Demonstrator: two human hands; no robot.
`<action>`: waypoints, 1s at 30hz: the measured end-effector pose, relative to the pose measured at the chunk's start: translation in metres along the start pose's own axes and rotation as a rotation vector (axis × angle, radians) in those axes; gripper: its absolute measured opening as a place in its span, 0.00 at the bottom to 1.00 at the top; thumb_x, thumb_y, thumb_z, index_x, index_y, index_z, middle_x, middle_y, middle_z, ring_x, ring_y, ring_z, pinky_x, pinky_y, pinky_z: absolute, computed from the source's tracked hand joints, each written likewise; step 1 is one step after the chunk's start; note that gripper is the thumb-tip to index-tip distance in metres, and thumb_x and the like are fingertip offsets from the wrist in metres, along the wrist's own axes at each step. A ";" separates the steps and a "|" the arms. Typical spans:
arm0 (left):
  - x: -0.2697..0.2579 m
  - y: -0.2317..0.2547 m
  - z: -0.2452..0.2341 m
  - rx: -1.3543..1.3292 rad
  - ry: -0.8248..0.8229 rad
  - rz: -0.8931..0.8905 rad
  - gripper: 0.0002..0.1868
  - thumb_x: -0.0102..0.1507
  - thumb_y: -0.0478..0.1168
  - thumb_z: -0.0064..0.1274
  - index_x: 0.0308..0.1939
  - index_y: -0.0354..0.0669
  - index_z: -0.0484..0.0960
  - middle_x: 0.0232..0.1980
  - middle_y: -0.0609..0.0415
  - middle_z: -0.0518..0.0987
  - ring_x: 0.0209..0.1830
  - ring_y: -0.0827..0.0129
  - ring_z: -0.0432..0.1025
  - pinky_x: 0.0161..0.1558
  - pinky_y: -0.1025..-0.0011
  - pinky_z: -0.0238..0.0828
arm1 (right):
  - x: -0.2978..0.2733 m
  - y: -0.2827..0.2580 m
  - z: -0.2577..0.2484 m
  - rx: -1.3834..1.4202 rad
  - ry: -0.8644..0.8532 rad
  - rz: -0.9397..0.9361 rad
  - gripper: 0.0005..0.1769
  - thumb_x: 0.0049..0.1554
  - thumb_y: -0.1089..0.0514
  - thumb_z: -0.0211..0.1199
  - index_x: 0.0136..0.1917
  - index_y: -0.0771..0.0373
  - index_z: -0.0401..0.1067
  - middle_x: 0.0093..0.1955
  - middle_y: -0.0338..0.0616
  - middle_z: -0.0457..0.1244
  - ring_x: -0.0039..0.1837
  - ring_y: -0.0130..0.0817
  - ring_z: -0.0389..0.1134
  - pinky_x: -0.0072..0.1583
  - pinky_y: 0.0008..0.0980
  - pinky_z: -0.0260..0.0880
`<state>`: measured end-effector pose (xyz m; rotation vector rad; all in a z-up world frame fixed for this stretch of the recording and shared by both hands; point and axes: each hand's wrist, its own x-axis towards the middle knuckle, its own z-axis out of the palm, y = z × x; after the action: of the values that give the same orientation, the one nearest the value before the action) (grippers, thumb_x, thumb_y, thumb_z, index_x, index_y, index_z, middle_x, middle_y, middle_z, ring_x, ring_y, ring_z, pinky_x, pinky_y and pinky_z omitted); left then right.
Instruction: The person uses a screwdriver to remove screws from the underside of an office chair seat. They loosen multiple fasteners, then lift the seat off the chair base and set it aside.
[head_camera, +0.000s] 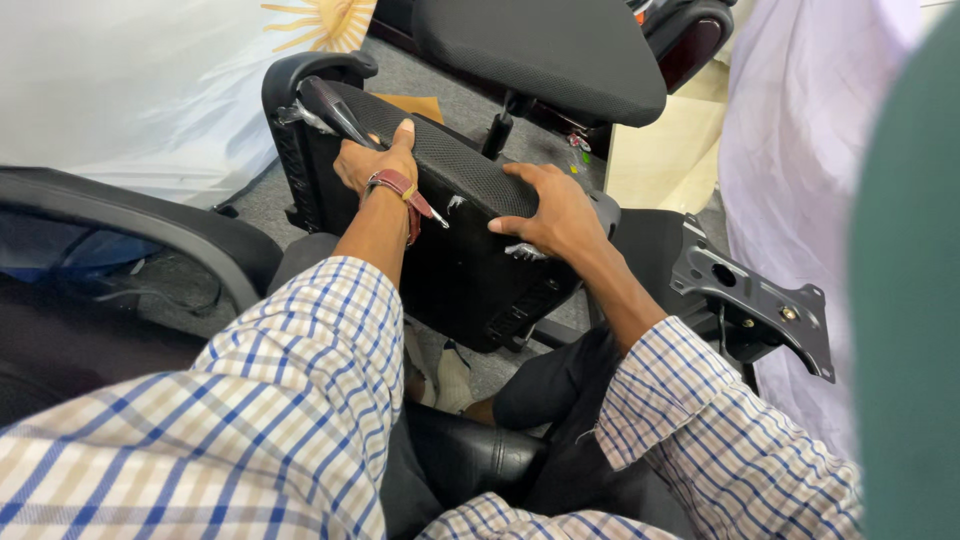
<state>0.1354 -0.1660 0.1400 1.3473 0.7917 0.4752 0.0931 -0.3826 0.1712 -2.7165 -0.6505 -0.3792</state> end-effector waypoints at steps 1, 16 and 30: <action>-0.001 0.000 0.002 0.008 -0.013 -0.013 0.28 0.52 0.50 0.72 0.48 0.40 0.79 0.58 0.48 0.71 0.55 0.56 0.75 0.56 0.59 0.75 | -0.005 0.003 0.000 -0.030 0.060 -0.029 0.42 0.44 0.42 0.79 0.69 0.56 0.70 0.68 0.52 0.63 0.71 0.50 0.61 0.70 0.46 0.61; 0.005 -0.009 0.008 0.072 -0.054 -0.060 0.32 0.53 0.56 0.68 0.53 0.43 0.75 0.59 0.51 0.68 0.53 0.57 0.75 0.55 0.55 0.74 | -0.061 0.017 0.015 0.167 0.313 0.333 0.60 0.44 0.37 0.81 0.78 0.62 0.54 0.74 0.62 0.42 0.76 0.61 0.48 0.69 0.54 0.61; 0.002 -0.003 -0.003 0.132 -0.067 -0.096 0.41 0.48 0.64 0.68 0.54 0.40 0.75 0.59 0.48 0.66 0.55 0.53 0.73 0.56 0.51 0.73 | -0.074 0.021 0.054 0.696 0.330 0.707 0.70 0.39 0.40 0.81 0.78 0.70 0.42 0.72 0.58 0.53 0.72 0.47 0.61 0.69 0.41 0.65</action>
<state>0.1342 -0.1628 0.1364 1.4324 0.8403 0.3050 0.0495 -0.4095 0.0928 -1.9687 0.2495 -0.3215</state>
